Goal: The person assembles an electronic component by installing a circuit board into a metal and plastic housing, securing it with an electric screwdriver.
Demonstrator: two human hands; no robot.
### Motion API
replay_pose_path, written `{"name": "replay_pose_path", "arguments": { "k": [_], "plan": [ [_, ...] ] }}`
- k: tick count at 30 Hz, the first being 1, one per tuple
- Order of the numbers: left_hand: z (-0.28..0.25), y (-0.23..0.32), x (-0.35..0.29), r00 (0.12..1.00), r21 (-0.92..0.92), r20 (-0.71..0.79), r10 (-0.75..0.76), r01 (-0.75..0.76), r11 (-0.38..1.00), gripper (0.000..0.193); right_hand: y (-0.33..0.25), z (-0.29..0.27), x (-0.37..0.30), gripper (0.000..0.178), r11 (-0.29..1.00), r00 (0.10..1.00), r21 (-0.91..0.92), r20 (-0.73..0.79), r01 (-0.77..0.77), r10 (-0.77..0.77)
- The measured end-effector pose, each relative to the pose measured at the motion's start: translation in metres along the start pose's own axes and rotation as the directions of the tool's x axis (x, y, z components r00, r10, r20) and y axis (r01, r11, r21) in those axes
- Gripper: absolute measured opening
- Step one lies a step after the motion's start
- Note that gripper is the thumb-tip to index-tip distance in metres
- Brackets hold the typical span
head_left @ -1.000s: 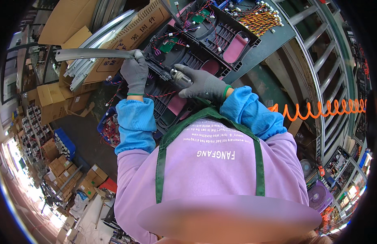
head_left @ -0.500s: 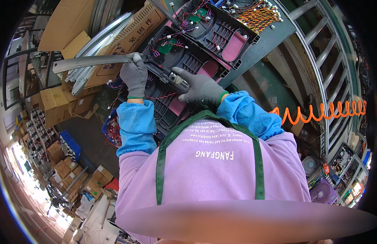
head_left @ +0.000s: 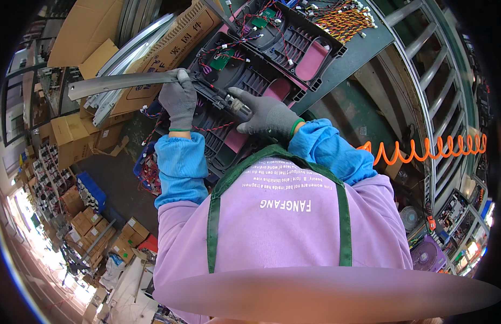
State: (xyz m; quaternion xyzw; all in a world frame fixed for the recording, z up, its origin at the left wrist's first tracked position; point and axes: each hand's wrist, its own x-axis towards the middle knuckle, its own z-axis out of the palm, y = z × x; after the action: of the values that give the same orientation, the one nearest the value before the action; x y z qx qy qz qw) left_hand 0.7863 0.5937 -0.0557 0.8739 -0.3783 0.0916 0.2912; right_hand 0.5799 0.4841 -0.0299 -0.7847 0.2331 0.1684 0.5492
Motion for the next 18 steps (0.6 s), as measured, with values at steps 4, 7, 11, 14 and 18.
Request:
{"name": "replay_pose_path", "arguments": {
  "k": [4,7,11,14,18],
  "plan": [
    [-0.001,0.000,-0.001,1.000,-0.057,0.018,-0.007,0.008,0.998,0.030,0.003,0.003,0.002,0.095,1.000,1.000,-0.027,-0.003,0.001,-0.001],
    [0.002,-0.001,-0.002,1.000,-0.112,-0.002,0.000,-0.001,0.994,0.030,0.010,0.006,0.007,0.097,0.998,0.997,-0.039,-0.050,0.049,-0.051],
    [0.004,-0.009,-0.001,0.999,-0.141,0.026,0.035,-0.031,0.990,0.030,0.007,0.003,0.003,0.099,0.998,0.997,0.005,-0.056,0.061,-0.060],
    [0.001,-0.009,0.001,0.992,-0.107,0.090,0.093,-0.083,0.991,0.028,0.017,-0.002,-0.002,0.100,0.995,0.995,0.041,-0.047,0.089,-0.087],
    [-0.006,-0.010,0.004,0.972,-0.190,0.036,0.230,-0.220,0.957,0.026,0.006,-0.014,-0.014,0.098,0.996,0.996,0.034,0.028,0.082,-0.083]
  ]
}}
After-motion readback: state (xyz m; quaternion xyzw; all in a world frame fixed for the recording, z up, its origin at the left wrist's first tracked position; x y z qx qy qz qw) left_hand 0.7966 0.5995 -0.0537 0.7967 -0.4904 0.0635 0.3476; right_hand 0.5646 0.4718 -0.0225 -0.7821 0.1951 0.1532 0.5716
